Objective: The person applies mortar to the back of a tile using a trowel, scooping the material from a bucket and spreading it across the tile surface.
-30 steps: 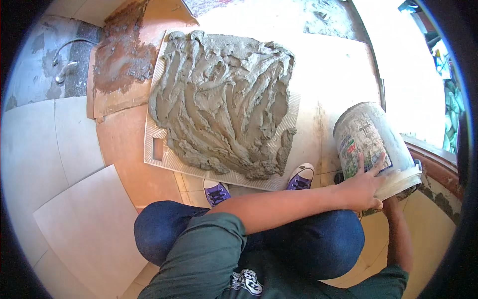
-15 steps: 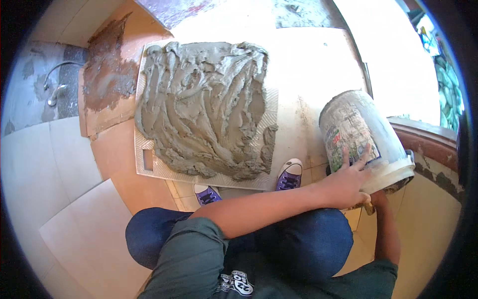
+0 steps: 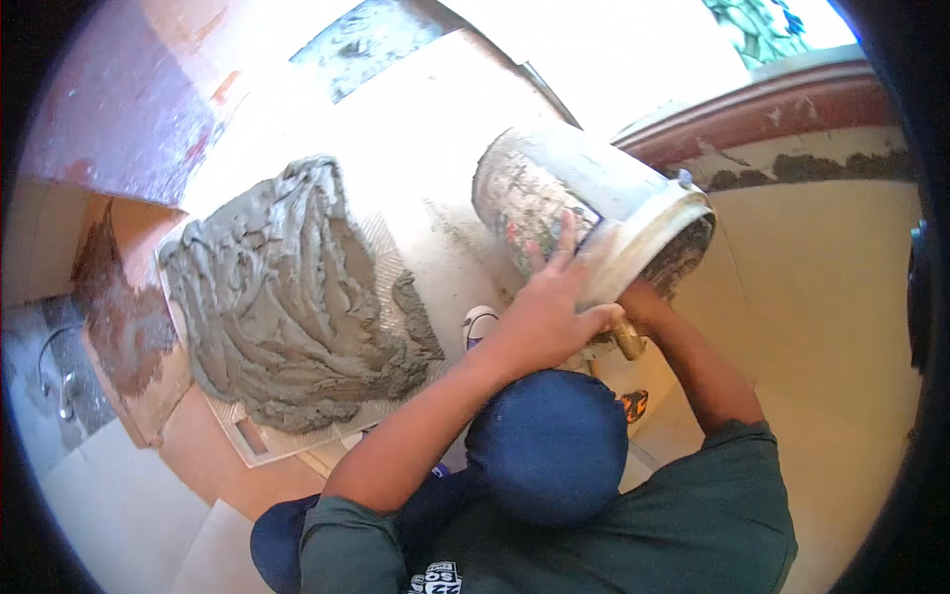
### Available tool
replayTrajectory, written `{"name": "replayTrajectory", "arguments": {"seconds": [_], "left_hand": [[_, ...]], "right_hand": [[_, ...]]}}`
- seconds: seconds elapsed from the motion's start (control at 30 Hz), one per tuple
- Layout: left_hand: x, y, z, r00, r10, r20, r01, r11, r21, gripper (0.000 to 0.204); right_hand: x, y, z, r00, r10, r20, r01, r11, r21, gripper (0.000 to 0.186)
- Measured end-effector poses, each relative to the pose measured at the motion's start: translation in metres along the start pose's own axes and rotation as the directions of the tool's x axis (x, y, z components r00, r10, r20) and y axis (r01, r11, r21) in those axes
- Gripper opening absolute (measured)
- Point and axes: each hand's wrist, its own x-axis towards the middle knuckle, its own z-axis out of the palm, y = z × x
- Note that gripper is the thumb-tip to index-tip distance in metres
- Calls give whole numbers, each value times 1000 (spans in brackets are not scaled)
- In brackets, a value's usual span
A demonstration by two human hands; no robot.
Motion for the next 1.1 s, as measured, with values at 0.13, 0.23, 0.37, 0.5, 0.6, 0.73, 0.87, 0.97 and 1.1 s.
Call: {"name": "replayTrajectory", "arguments": {"seconds": [0.13, 0.23, 0.37, 0.5, 0.6, 0.73, 0.87, 0.97, 1.1], "left_hand": [[-2, 0, 1, 1000, 8, -10, -7, 997, 71, 90], [-5, -2, -2, 1000, 27, -16, -26, 999, 39, 90], [-5, 2, -26, 996, -84, 38, 84, 996, 5, 92], [12, -3, -47, 987, -158, 23, 159, 982, -99, 97], [31, -25, -54, 994, -49, -94, 31, 983, -182, 93], [48, -23, -96, 982, -189, 15, 183, 922, -341, 98], [63, -23, -129, 970, -221, 104, 244, 894, -376, 105], [61, -28, -152, 980, -185, 74, 198, 878, -435, 107], [60, -58, -170, 992, -123, 34, 122, 844, -522, 100]], "right_hand": [[-13, 7, 9, 999, 31, -28, -29, 996, 90, 46], [-31, -4, 3, 993, 120, 11, -120, 982, 148, 43], [-62, -34, -5, 948, 308, 79, -309, 840, 446, 37], [-87, -30, -29, 933, 349, 87, -337, 767, 546, 38], [-99, -47, -44, 929, 363, 69, -334, 747, 575, 38], [-96, -71, -51, 955, 285, 76, -273, 758, 593, 41], [-91, -46, -49, 933, 334, -131, -192, 773, 605, 47], [-91, -52, -52, 944, 307, -122, -150, 728, 669, 45], [-91, -76, -45, 973, 209, -94, -91, 728, 680, 42]]}}
